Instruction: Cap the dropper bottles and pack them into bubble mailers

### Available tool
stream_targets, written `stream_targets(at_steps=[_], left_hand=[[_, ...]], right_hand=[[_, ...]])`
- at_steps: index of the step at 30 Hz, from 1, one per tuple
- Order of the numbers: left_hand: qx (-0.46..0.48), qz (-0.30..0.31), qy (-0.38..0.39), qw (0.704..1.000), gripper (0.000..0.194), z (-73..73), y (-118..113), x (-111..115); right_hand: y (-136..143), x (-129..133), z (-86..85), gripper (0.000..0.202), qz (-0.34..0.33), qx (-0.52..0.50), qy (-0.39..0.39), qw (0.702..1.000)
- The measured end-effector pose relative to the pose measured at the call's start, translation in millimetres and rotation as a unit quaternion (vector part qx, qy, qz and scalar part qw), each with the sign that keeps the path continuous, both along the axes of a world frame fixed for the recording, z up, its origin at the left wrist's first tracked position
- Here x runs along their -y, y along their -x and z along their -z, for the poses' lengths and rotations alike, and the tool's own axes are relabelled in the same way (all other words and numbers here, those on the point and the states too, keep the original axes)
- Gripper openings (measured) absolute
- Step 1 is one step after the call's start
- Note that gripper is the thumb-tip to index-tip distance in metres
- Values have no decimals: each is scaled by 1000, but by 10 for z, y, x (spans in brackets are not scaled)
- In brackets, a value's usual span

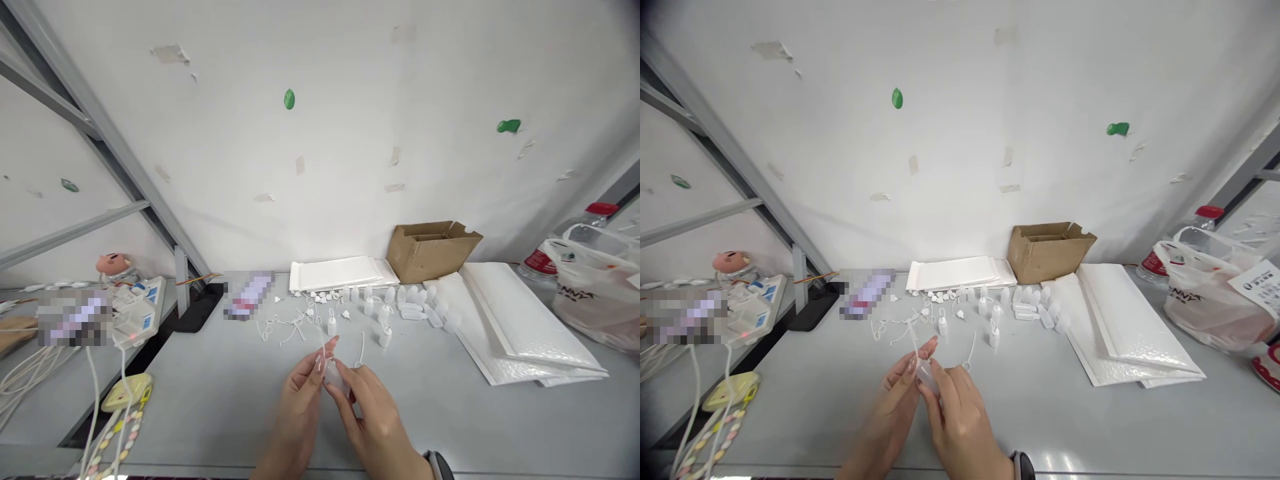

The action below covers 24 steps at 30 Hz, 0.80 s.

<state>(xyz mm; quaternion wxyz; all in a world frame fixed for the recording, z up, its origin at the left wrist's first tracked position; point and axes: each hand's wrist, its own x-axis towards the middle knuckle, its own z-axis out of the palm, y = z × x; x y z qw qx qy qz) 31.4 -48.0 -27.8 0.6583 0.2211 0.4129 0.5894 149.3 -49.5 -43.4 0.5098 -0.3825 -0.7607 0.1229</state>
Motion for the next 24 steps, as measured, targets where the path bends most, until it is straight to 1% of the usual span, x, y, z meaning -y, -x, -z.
stream_targets(at_steps=[1, 2, 3, 4, 5, 6, 7, 8, 9, 10, 11, 13, 15, 16, 17, 18, 19, 20, 21, 22, 24], left_hand=[[-14, 5, 0, 1000, 25, -13, 8, 10], [-29, 10, -3, 1000, 25, -27, 19, 19], [-42, 15, -11, 999, 25, -39, 31, 27], [-53, 21, -25, 998, 25, -48, 45, 33], [-63, 31, -43, 997, 25, -54, 60, 35], [-73, 42, -60, 995, 25, -56, 74, 35], [-86, 51, -73, 992, 25, -54, 85, 31], [-100, 55, -79, 990, 25, -50, 94, 26], [-115, 50, -78, 989, 25, -43, 100, 20], [-125, 37, -69, 989, 25, -35, 101, 15], [-128, 18, -56, 990, 25, -28, 98, 11], [-119, -18, -28, 992, 26, -19, 81, 12], [-107, -27, -16, 994, 26, -20, 54, 23], [-104, -23, -17, 994, 27, -25, 40, 29], [-104, -16, -21, 994, 27, -30, 26, 35], [-106, -9, -26, 994, 27, -37, 14, 38], [-109, -3, -33, 994, 27, -44, 5, 39], [-112, 2, -39, 993, 27, -49, 0, 36], [-114, 6, -45, 992, 27, -54, -1, 30], [-114, 12, -51, 992, 27, -57, 4, 21], [-101, 28, -58, 993, 25, -59, 24, 0]], right_hand=[[-3, 5, -8, 26, -18, -23, 41, 999], [-9, 4, -25, 23, -41, -52, 101, 993], [-19, -3, -52, 20, -71, -85, 179, 978], [-31, -19, -85, 19, -109, -121, 269, 949], [-44, -41, -119, 22, -148, -157, 359, 908], [-56, -68, -150, 27, -186, -191, 434, 861], [-65, -96, -174, 33, -217, -219, 487, 817], [-69, -121, -187, 37, -239, -239, 517, 786], [-68, -140, -187, 39, -248, -251, 527, 773], [-62, -150, -175, 39, -240, -259, 519, 778], [-53, -149, -154, 37, -222, -260, 500, 796], [-32, -121, -98, 32, -164, -239, 446, 847], [-19, -74, -50, 26, -110, -207, 379, 895], [-16, -53, -36, 24, -96, -193, 353, 910], [-15, -37, -32, 22, -93, -186, 339, 918], [-16, -29, -36, 22, -96, -189, 340, 916], [-17, -29, -47, 22, -102, -204, 356, 906], [-19, -36, -62, 22, -113, -226, 386, 887], [-21, -50, -77, 24, -130, -253, 423, 860], [-23, -67, -92, 26, -152, -286, 462, 825], [-28, -103, -109, 30, -207, -355, 533, 740]])
